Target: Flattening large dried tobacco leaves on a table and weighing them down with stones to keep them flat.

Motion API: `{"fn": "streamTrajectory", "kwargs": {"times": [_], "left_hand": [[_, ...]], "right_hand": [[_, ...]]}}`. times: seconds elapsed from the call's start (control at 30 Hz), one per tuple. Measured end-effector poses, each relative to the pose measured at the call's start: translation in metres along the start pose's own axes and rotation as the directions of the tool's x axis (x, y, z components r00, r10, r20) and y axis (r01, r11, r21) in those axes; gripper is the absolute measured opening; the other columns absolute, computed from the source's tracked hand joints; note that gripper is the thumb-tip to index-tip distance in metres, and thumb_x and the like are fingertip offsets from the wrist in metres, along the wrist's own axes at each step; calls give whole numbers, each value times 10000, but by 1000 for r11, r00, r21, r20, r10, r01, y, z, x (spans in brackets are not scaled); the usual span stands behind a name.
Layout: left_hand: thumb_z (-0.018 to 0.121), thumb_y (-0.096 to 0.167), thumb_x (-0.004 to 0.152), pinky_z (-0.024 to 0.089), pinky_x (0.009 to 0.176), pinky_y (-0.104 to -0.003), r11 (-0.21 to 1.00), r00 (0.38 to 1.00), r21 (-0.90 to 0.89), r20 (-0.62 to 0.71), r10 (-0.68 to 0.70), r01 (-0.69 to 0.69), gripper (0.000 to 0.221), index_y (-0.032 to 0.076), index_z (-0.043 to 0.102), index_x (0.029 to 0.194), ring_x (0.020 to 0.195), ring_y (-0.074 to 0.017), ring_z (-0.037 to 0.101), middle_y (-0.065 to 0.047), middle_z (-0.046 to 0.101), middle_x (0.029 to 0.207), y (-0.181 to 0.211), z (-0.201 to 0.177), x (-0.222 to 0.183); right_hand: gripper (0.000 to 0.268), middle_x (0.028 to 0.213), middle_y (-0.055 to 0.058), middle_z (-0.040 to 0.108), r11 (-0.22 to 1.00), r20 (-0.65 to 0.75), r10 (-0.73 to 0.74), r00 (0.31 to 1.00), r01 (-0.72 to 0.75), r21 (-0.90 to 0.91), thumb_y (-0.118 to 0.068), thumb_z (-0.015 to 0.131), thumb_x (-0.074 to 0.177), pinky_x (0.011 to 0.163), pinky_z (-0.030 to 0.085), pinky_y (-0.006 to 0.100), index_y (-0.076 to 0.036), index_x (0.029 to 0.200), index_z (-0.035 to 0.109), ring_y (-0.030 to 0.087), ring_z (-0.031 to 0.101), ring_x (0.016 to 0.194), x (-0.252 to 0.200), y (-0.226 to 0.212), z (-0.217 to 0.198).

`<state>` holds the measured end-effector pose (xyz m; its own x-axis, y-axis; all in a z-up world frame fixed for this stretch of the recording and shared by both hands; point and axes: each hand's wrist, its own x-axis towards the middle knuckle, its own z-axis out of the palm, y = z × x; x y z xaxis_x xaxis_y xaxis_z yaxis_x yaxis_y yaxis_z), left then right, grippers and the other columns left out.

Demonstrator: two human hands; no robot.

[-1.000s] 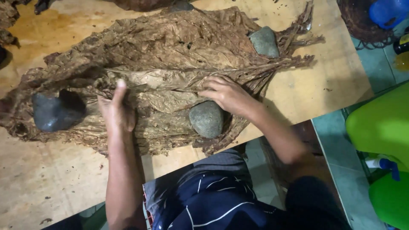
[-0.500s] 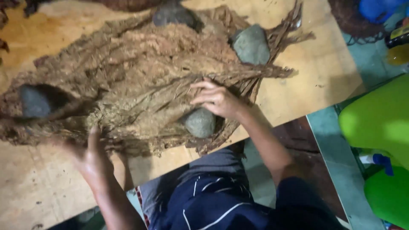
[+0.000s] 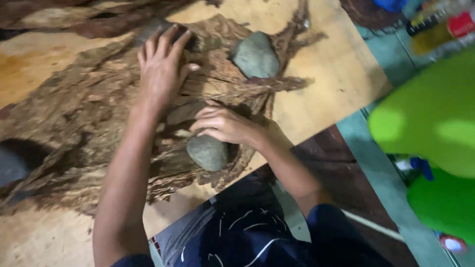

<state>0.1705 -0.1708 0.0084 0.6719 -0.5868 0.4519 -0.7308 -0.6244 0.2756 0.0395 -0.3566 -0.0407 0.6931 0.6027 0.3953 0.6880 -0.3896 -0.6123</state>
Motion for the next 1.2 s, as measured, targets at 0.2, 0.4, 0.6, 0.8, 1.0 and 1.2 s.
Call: {"fn": "streamTrajectory", "kwargs": {"times": [0.2, 0.4, 0.6, 0.8, 1.0, 1.2], "left_hand": [[672, 246, 1051, 152, 1249, -633, 996, 975, 4, 206, 88, -90, 235, 77, 702, 1211, 1211, -403, 519, -140, 631, 1248, -10, 48, 39], [696, 420, 1209, 452, 602, -594, 974, 979, -115, -21, -200, 197, 377, 107, 528, 1083, 779, -478, 684, -204, 757, 937, -32, 32, 67], [792, 540, 1131, 419, 412, -410, 928, 977, 373, -201, 69, 11, 351, 256, 644, 986, 588, -214, 658, 60, 703, 869, -53, 62, 79], [832, 513, 1111, 607, 582, -461, 943, 998, 330, -51, -36, 51, 172, 346, 792, 1109, 677, -196, 697, 71, 716, 966, -66, 73, 100], [733, 506, 1117, 492, 437, -501, 889, 983, 446, -184, -20, 102, 189, 382, 842, 1025, 617, -382, 727, -34, 760, 874, -85, 79, 121], [766, 344, 843, 572, 678, -560, 972, 982, 158, 48, -184, 175, 348, 329, 862, 1177, 849, -477, 741, -204, 801, 908, -73, 71, 133]], "right_hand": [[295, 1194, 126, 793, 989, 37, 93, 995, -88, -123, 85, 694, 961, 1287, 326, 583, -92, 1189, 755, 285, 735, 1156, -8, -21, 3], [453, 1270, 154, 758, 927, -174, -72, 982, 2, -374, 217, 812, 861, 1218, 445, 661, -64, 1212, 759, 349, 672, 1268, -42, -46, 0], [483, 1407, 140, 682, 923, -286, -100, 953, -18, -384, 97, 885, 946, 1258, 460, 539, -92, 1347, 692, 328, 624, 1355, -92, -53, 20], [352, 1266, 172, 747, 947, -385, -77, 920, -53, -317, 24, 900, 884, 1150, 540, 533, -33, 1203, 762, 357, 700, 1227, -116, -59, 20], [258, 1177, 126, 782, 949, -444, 6, 896, -145, -280, 38, 862, 904, 1170, 535, 481, -66, 1126, 779, 287, 710, 1169, -129, -55, 40], [259, 1221, 157, 754, 963, -486, 44, 873, -166, -211, 31, 854, 906, 1247, 423, 574, -39, 1139, 765, 305, 674, 1219, -120, -51, 51]]}}
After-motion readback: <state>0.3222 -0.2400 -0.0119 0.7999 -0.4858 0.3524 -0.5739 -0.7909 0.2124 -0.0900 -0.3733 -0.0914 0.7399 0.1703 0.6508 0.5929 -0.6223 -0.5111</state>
